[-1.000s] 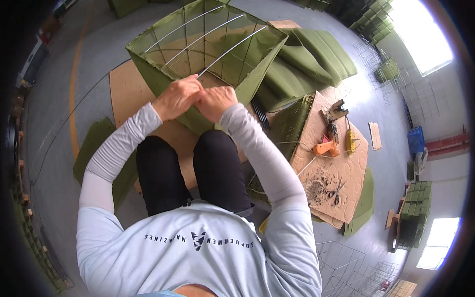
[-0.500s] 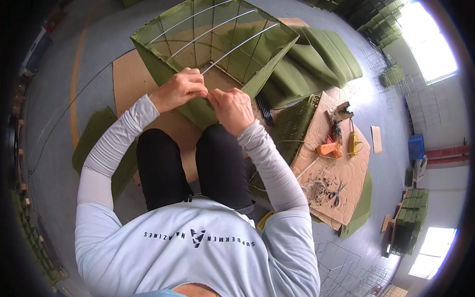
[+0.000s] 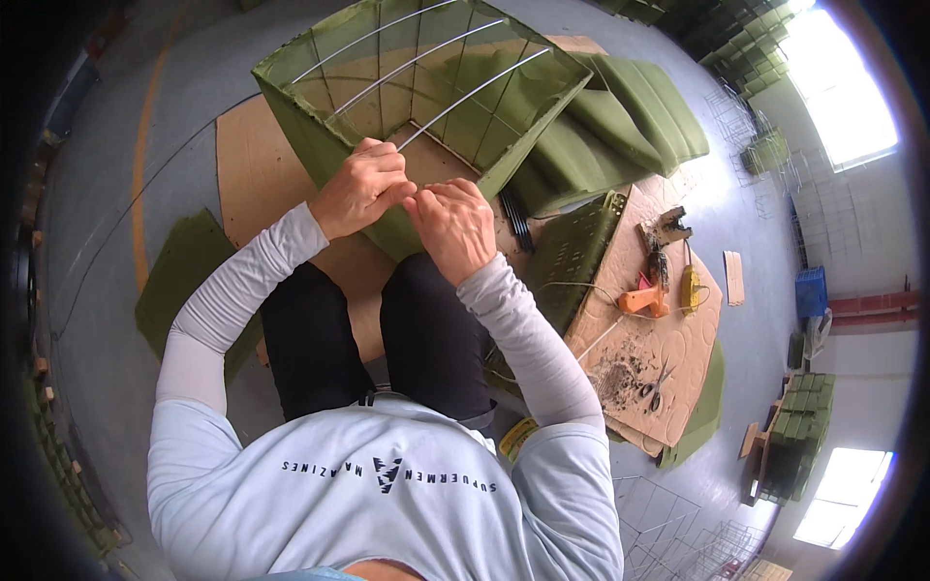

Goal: The person is assembling large green fabric storage bins by applying hot glue to the frame and wrapping the fabric around the wire structure.

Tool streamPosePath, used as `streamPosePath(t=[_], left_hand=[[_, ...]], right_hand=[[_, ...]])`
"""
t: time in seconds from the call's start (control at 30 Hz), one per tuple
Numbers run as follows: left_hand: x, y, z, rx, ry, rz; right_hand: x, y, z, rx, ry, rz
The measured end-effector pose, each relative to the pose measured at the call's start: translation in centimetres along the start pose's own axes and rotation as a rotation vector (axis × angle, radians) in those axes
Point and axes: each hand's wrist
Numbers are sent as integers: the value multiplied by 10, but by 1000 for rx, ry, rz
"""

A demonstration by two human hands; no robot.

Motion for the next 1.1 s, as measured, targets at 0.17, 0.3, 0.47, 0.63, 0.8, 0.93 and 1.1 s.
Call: streamPosePath(t=[0.17,0.3,0.47,0.63,0.8,0.93,1.1], left_hand=[[-56,29,0,387,81,-19],[-48,31,-20,164,91,-159],[6,-7,-27,353,-5,-299],[20,-36,-40,204,-125,-231],[28,-33,-62,180,136,-205],[49,10,-101,-536,593,59],[-28,-35,-127,-431,660,117]], right_hand=[[44,14,-24,31,226,-40],[90,43,-5,-79,148,-41],[74,49,28,168,-133,185],[40,18,24,-4,-112,230],[49,29,-2,-385,-324,34],[69,31,-26,-704,-382,-195],[102,5,-49,-807,-316,-703]])
Point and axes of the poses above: each hand's wrist, its own z-axis away from the middle knuckle, its own y-axis out of the back of the hand, x = y × z, and after that the axes turned 9 degrees about -x, right-handed
